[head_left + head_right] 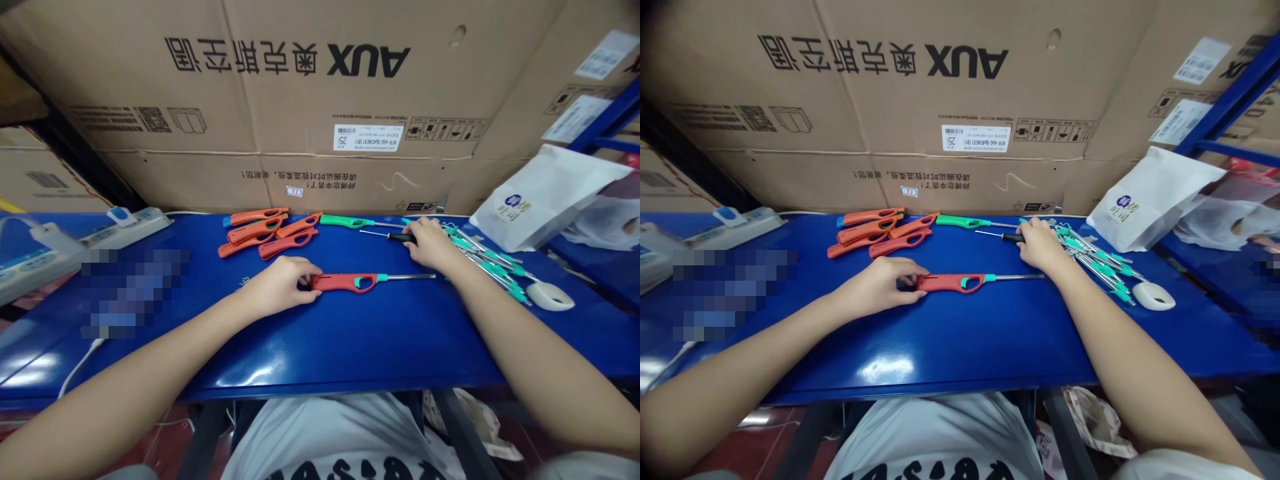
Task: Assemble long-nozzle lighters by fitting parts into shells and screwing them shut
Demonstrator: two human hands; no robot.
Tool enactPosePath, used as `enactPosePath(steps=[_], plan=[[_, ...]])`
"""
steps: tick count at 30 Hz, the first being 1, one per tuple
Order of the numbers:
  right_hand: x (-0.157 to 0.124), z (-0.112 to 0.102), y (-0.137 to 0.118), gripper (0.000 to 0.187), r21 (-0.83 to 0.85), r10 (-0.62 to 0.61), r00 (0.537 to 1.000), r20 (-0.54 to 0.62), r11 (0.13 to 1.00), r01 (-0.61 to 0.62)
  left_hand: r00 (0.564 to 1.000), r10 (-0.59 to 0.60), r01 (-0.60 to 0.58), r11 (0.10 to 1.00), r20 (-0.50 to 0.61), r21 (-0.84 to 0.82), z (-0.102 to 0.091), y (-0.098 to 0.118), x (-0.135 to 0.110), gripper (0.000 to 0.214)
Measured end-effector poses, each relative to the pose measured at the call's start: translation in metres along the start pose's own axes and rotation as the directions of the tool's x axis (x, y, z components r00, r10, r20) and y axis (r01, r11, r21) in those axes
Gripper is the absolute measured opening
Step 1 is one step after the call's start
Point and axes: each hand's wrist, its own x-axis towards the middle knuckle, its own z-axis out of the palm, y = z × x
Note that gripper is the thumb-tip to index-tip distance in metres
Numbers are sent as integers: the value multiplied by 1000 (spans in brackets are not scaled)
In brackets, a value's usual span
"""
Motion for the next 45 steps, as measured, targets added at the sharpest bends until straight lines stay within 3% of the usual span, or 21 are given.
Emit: enactPosePath(steps=[2,4,7,9,10,14,20,32,39,45], plan=[[-3,-4,-7,25,60,-53,998,-19,997,54,1000,21,-22,1000,20,22,3,3,-1,26],[-7,-8,-20,22,223,-118,991,-63,966,129,998,48,-49,998,35,48,7,8,-1,25],[-15,-11,-50,20,586,-132,988,-80,796,154,993,99,-108,987,71,122,15,15,-3,23],[-20,-13,-74,22,773,-168,986,-5,624,110,986,130,-147,974,108,174,20,17,-3,24],[-21,-14,-85,23,803,-194,981,19,588,101,984,138,-158,969,117,192,22,18,-4,26],[-19,-22,-120,30,813,-273,957,97,577,82,984,172,-178,964,48,197,28,15,-5,33],[-6,-26,-155,29,915,-334,899,283,374,-149,989,146,-147,976,21,163,30,12,-5,34],[-3,-2,-176,24,925,-392,872,295,345,-158,990,124,-137,966,71,220,24,17,-5,31],[-3,-6,-184,17,914,-380,883,277,388,-120,988,131,-148,961,84,235,24,18,-5,31],[-3,-9,-182,23,926,-338,894,296,333,-181,990,119,-132,970,75,204,23,17,-5,30]])
